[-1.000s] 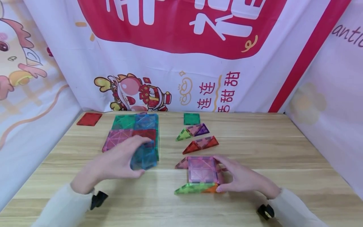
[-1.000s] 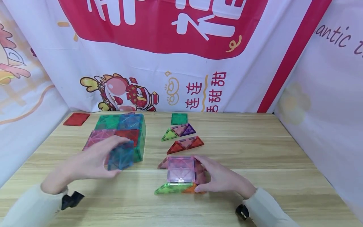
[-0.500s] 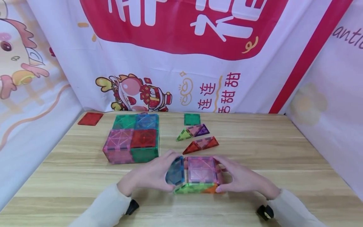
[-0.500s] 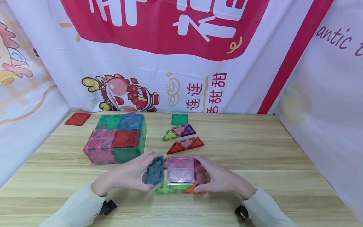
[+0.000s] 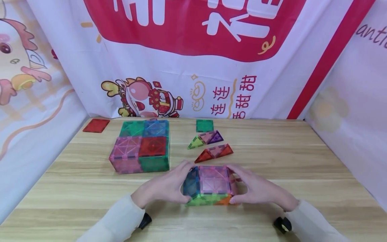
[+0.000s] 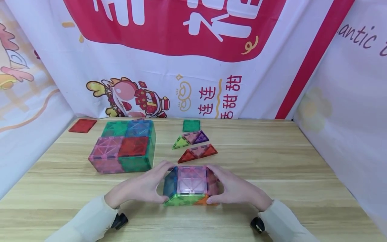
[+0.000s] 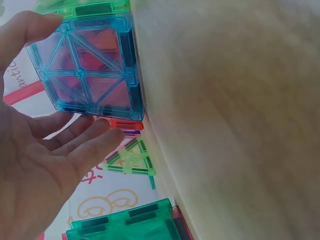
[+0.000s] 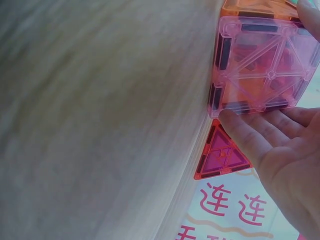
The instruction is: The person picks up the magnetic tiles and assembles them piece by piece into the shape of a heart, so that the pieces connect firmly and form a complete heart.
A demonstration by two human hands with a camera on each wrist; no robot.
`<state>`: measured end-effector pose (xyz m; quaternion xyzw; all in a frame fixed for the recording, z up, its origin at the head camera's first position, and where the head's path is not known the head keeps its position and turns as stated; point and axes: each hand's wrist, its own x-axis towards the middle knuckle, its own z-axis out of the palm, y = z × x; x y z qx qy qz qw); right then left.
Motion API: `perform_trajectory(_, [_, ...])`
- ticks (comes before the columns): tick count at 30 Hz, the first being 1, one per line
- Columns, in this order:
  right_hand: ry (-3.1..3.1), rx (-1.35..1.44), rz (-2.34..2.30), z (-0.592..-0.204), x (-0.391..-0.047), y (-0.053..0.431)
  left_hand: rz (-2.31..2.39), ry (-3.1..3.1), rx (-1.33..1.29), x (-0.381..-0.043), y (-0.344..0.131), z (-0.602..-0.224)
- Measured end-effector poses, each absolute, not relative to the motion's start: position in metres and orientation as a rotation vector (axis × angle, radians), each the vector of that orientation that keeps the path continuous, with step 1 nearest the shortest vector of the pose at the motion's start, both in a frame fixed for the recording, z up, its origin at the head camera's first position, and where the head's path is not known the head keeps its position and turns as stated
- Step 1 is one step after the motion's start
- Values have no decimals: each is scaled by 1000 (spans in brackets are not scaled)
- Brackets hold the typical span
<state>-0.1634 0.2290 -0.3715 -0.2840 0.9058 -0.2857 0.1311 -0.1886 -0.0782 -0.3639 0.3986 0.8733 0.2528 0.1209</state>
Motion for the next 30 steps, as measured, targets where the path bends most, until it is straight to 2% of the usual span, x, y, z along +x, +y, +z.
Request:
perform_trajectory(16, [2628,-851,-845,-373,-165,230,742,2484,1107,-189,-71,-367])
perform_trajectory(23, [2612,-774,-885,-369,-159,225,757,2478,1111,-189,-71,-368])
perform_trajectory(30, [2646,-848,-891,-366,-160,214,740,2519,1131,-188,-69,-368])
